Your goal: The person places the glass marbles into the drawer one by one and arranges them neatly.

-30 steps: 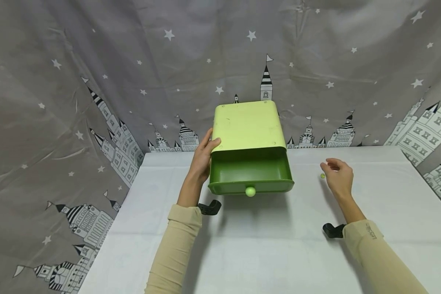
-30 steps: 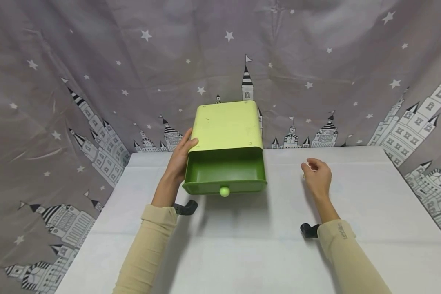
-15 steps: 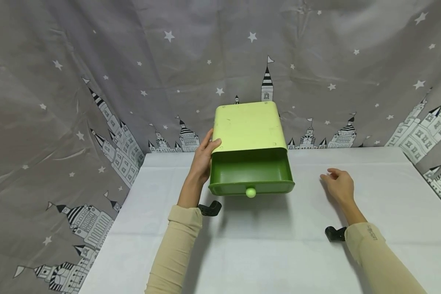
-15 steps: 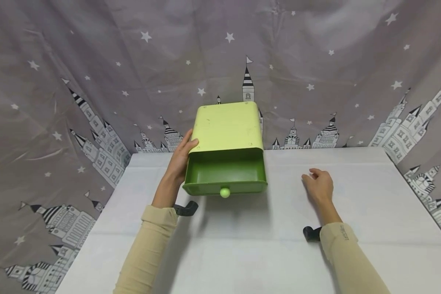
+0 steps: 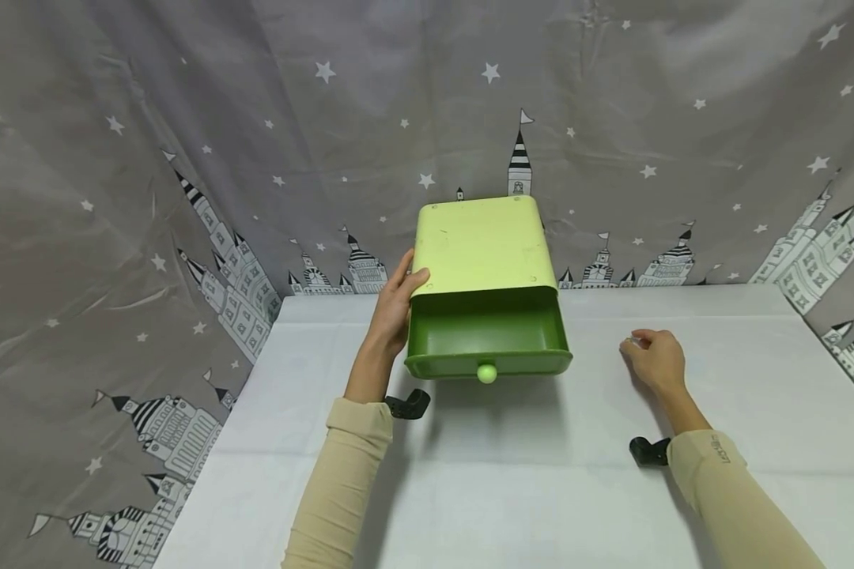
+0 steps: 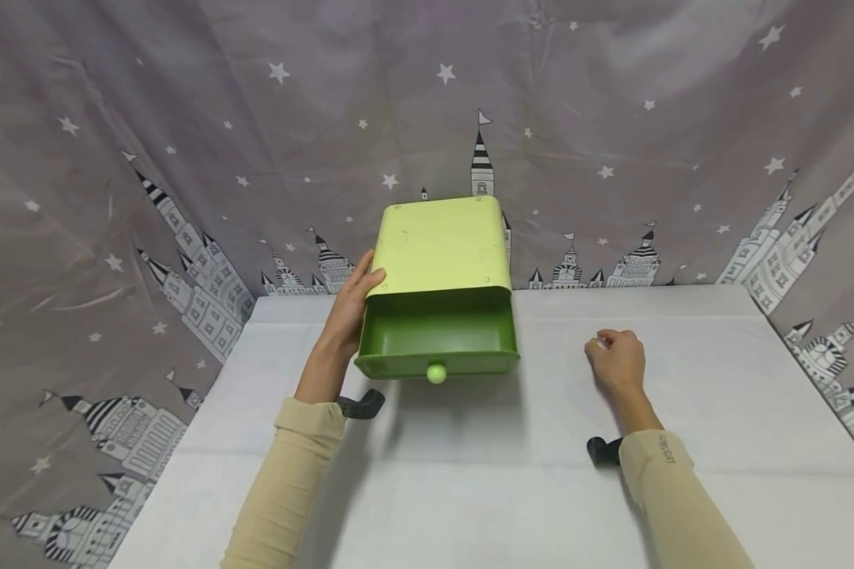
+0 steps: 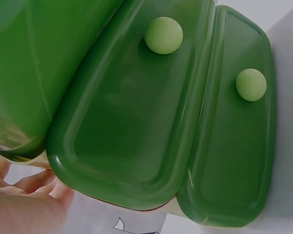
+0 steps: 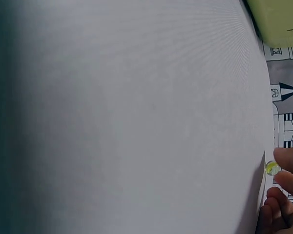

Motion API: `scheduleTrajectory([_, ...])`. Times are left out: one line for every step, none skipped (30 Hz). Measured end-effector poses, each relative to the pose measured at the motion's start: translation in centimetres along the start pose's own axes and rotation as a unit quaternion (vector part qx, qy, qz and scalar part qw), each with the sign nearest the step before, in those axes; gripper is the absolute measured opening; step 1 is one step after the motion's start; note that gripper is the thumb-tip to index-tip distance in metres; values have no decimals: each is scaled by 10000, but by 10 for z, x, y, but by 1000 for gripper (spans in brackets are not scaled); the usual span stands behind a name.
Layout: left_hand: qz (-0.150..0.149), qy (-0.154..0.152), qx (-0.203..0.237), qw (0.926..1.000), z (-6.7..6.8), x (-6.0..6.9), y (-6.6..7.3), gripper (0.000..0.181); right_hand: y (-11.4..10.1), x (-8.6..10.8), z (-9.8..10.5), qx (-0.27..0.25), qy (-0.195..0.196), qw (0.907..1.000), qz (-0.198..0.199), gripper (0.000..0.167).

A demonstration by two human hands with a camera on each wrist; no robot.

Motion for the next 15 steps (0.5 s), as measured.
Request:
scheduleTrajectory([2,-6,14,10000,0,0,0,68,0,0,0,44,17,10000,51,36])
scheduleTrajectory([12,-1,26,10000,0,0,-1,67,-1,1,0,97,37,9999,96,34])
scheduleTrajectory([14,-2,23,10000,-1,0,-1,67,-1,1,0,138,61,9998,136,33])
scheduleTrajectory([11,-5,16,10000,-1,0,-1,68,-1,1,0,156,84,9997,165,32])
scheduleTrajectory([14,0,6,10000,-1,0,-1,68,-2,2,0,195,97,9996,198,31])
scheduleTrajectory([7,1,0,10000,-1,0,-1,69,-2,2,0,217,111,9995,216,30])
scheduleTrajectory([-2,-1,-19,10000,-1,0,-2,69,-2,1,0,242,125,9994,235,30])
scheduleTrajectory([-1,2,-29,10000,-1,-1,-2,69,-3,2,0,265,131,9992,252,29])
scheduleTrajectory([-3,5,-47,10000,-1,-1,-2,70,-4,2,0,276,131,9992,261,28])
scheduleTrajectory([0,13,-54,10000,-1,-1,-2,70,-4,2,-1,298,122,9991,267,28])
scheduleTrajectory([4,18,-53,10000,0,-1,-2,70,-4,1,-1,315,115,9991,264,27])
scheduleTrajectory([-1,13,-61,10000,0,-1,-2,70,-4,1,-1,329,110,9991,251,26])
scheduleTrajectory([-5,7,-72,10000,0,-1,-1,70,-4,1,-1,337,104,9991,237,26])
scheduleTrajectory([-9,4,-79,10000,0,-1,-2,70,-5,1,-1,333,102,9991,228,25])
scheduleTrajectory([-18,0,-86,10000,0,-1,-1,70,-5,2,-2,328,96,9992,219,25])
Point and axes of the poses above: each hand's wrist, its own x-axis away from the middle knuckle, its own z-axis out of the back of the hand, y = z × x, the point moved 6 cm from there along -x, towards the middle knuckle, and after that the axes turned 14 degrees about -x, right-handed, at the moved point
